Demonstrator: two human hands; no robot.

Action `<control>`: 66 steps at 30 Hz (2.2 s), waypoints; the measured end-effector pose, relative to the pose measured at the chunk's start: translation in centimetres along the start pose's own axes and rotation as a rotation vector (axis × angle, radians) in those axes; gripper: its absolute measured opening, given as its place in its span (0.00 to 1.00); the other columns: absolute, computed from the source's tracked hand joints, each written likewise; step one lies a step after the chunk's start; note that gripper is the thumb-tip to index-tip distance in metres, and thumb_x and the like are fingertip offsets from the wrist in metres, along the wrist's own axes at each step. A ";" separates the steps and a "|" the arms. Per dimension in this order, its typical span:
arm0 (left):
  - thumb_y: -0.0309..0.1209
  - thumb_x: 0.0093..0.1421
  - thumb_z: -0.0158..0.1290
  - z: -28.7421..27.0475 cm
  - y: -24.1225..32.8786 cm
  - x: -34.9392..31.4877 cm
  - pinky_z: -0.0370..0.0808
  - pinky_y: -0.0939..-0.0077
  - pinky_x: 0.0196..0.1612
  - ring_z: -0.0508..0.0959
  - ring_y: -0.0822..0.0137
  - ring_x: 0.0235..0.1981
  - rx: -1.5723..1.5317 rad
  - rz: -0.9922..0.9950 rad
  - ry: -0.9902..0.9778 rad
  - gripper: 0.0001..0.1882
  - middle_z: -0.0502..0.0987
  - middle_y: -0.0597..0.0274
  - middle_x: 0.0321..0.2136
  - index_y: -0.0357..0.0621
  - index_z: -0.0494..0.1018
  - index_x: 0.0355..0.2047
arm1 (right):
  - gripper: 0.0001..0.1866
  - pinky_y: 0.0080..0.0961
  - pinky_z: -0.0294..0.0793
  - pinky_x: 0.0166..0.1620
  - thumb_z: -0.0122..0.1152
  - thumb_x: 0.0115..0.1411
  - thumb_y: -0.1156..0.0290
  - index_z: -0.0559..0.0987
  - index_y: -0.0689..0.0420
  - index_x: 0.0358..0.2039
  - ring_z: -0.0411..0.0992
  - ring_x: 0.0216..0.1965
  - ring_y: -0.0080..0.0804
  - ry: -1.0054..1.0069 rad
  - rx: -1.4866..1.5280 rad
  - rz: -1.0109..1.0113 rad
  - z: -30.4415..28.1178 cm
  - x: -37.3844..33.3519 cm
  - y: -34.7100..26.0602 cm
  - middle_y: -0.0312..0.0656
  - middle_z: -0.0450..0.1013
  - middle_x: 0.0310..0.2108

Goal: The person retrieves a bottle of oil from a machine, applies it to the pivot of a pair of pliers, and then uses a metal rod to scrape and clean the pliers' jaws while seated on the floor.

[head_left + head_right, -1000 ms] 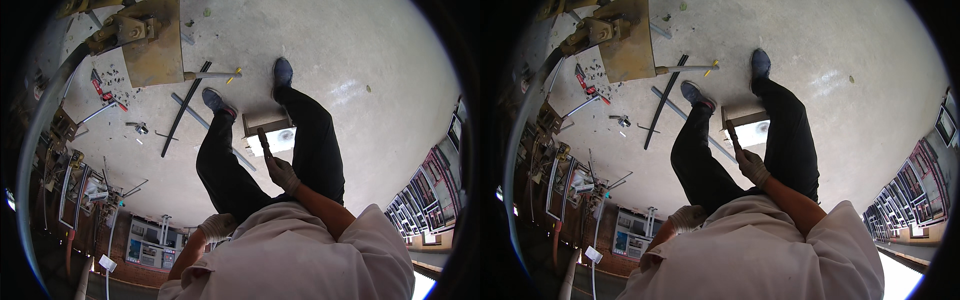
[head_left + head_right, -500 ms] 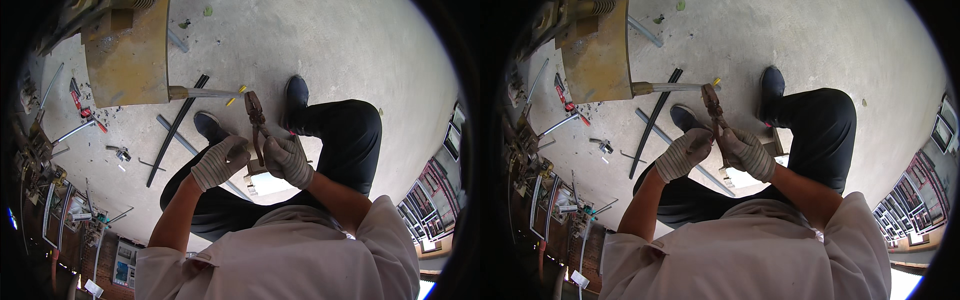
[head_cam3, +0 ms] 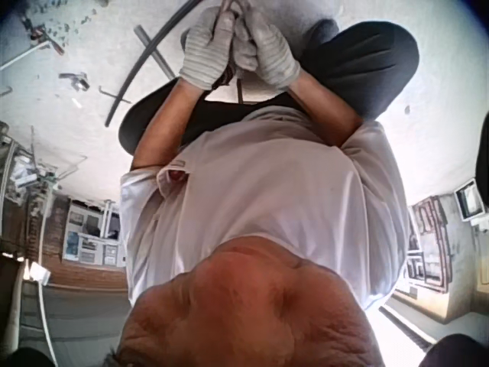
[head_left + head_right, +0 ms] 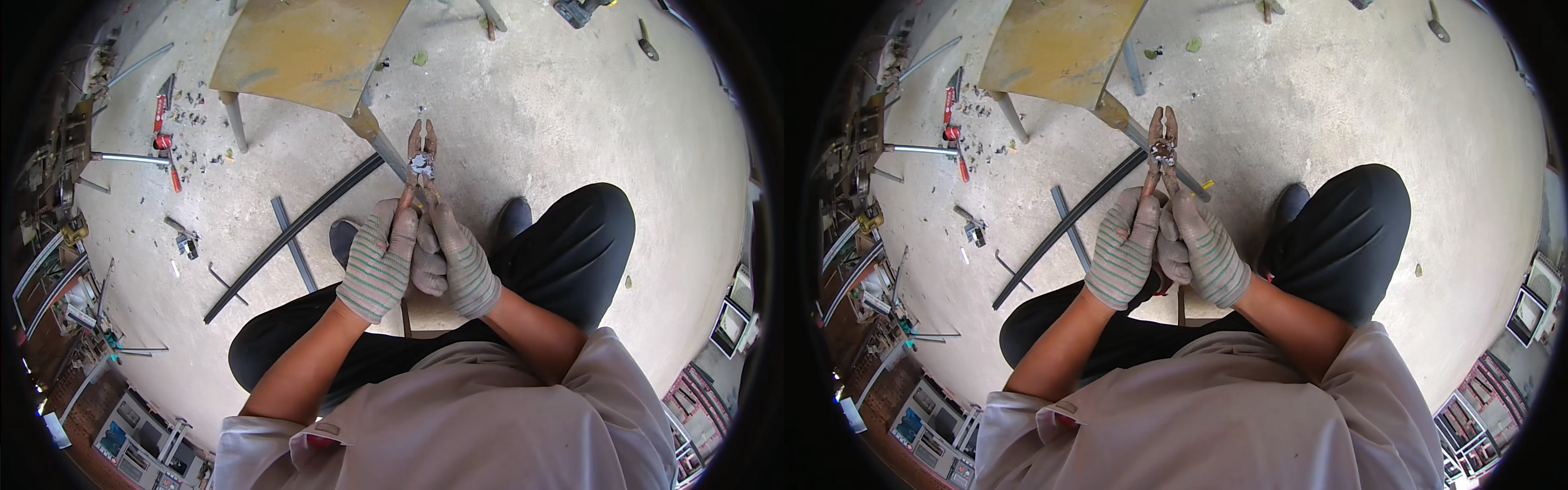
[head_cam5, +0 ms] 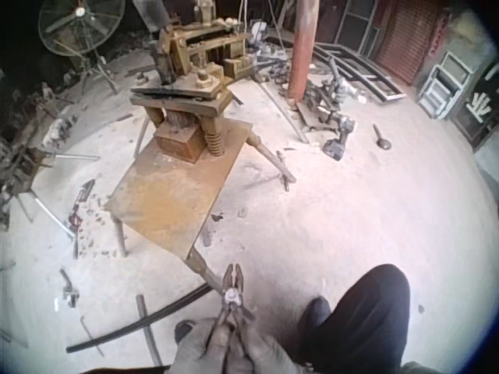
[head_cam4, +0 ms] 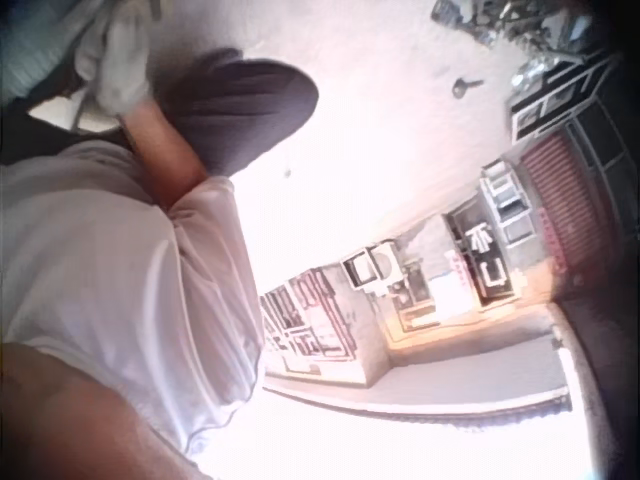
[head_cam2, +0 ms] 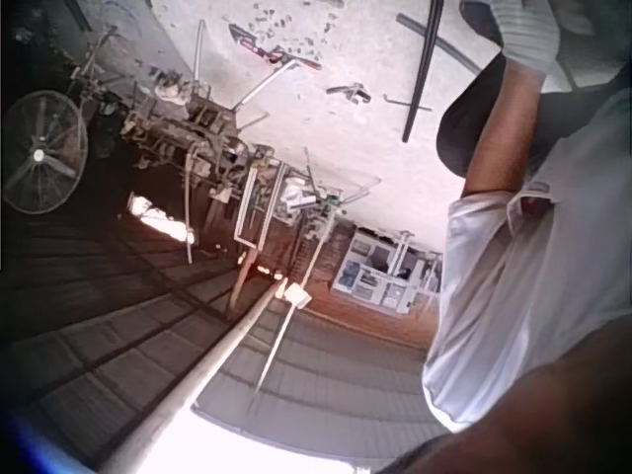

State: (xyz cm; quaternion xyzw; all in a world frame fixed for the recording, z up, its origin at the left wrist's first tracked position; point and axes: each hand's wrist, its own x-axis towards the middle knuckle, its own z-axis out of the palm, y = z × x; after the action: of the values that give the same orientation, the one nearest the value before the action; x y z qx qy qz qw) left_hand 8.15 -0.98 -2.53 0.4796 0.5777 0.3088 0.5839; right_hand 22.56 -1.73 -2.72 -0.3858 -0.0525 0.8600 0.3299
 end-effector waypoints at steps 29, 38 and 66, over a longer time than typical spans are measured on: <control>0.52 0.69 0.49 -14.6 7.0 -3.2 0.54 0.84 0.05 0.62 0.79 0.06 -0.548 0.155 0.641 0.23 0.71 0.66 0.15 0.41 0.71 0.39 | 0.23 0.27 0.63 0.25 0.42 0.71 0.41 0.67 0.47 0.31 0.61 0.20 0.27 -0.227 0.069 -0.275 20.2 4.2 4.7 0.31 0.62 0.20; 0.50 0.69 0.50 -21.4 7.2 -4.6 0.60 0.85 0.09 0.66 0.78 0.10 -0.736 0.335 0.578 0.22 0.74 0.64 0.19 0.41 0.73 0.43 | 0.26 0.23 0.61 0.20 0.40 0.70 0.38 0.67 0.47 0.28 0.61 0.17 0.24 -0.258 0.068 -0.212 26.7 4.9 6.6 0.30 0.62 0.18; 0.37 0.66 0.47 -23.9 2.5 2.3 0.77 0.64 0.38 0.82 0.55 0.31 0.245 0.433 1.366 0.16 0.82 0.49 0.30 0.41 0.80 0.42 | 0.24 0.19 0.44 0.13 0.33 0.73 0.41 0.61 0.44 0.27 0.49 0.15 0.20 -0.027 0.124 -0.079 25.7 10.3 5.9 0.27 0.51 0.17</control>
State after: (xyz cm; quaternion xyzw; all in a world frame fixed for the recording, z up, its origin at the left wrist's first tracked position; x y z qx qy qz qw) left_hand -14.25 6.85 1.90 0.3456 0.7358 0.5811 -0.0392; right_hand -3.52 4.15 6.66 -0.3506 -0.0188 0.8530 0.3863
